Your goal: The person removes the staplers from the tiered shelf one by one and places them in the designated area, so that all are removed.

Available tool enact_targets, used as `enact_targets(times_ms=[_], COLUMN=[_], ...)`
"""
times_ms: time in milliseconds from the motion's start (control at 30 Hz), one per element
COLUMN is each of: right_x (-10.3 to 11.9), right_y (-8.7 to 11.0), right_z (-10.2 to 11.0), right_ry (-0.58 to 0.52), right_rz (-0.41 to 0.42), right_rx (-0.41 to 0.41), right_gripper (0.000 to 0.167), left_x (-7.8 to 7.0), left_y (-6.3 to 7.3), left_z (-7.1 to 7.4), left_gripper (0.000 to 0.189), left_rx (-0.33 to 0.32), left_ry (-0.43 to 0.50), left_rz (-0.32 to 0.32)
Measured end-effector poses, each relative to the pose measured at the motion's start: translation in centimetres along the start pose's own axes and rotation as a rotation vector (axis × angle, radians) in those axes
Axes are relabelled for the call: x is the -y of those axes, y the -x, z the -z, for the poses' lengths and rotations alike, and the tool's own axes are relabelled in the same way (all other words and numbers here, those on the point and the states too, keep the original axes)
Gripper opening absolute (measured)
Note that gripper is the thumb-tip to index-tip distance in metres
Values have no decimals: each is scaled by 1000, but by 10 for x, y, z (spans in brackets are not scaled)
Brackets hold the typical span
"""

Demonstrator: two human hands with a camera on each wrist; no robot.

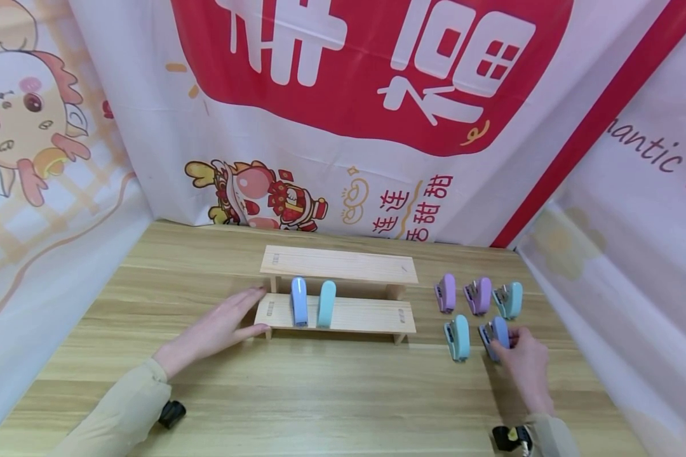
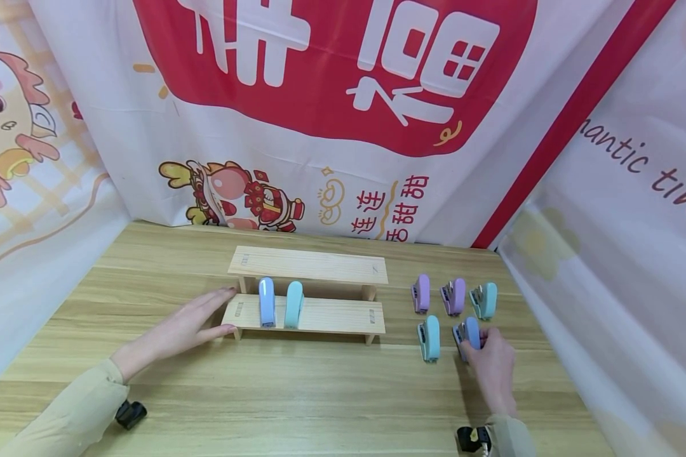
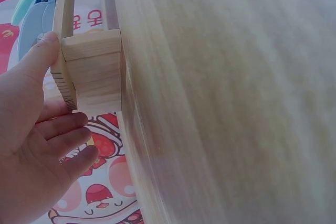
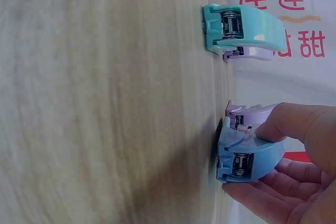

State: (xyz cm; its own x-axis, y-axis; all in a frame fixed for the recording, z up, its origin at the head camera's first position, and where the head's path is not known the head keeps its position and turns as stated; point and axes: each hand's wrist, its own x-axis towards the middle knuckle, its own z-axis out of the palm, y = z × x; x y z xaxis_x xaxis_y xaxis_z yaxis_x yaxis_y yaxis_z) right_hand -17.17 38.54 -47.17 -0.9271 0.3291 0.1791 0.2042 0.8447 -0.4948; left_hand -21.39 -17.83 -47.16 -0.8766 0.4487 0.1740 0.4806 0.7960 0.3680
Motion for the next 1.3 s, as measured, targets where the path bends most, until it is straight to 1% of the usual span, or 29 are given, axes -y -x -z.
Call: enact_targets(times_ms=[267,567,800,967,1100,1300], right_x=[-2,0,1,4,7,18], right_y=[1,1,2,3,5,6], right_z=[-1,-2,0,3,5,12], right_ry=[3,16,6,12,15,10], right_rz=[-32,-28,-38,-23,-2,35], right_rx=[37,24,62,78,64,8], right_gripper=[38,37,39,41,43,45], left_x=[1,0,0,0,0,3], left_y=[1,1,1,1,1,1], left_z=[0,0,1,1,1,0], left_gripper=[80,80,81,81,82,82], left_rx=[-1,-1,2,3,8,0], left_ry=[1,4,12,17,21,18], left_rz=[-2,-2,1,0,5,-7])
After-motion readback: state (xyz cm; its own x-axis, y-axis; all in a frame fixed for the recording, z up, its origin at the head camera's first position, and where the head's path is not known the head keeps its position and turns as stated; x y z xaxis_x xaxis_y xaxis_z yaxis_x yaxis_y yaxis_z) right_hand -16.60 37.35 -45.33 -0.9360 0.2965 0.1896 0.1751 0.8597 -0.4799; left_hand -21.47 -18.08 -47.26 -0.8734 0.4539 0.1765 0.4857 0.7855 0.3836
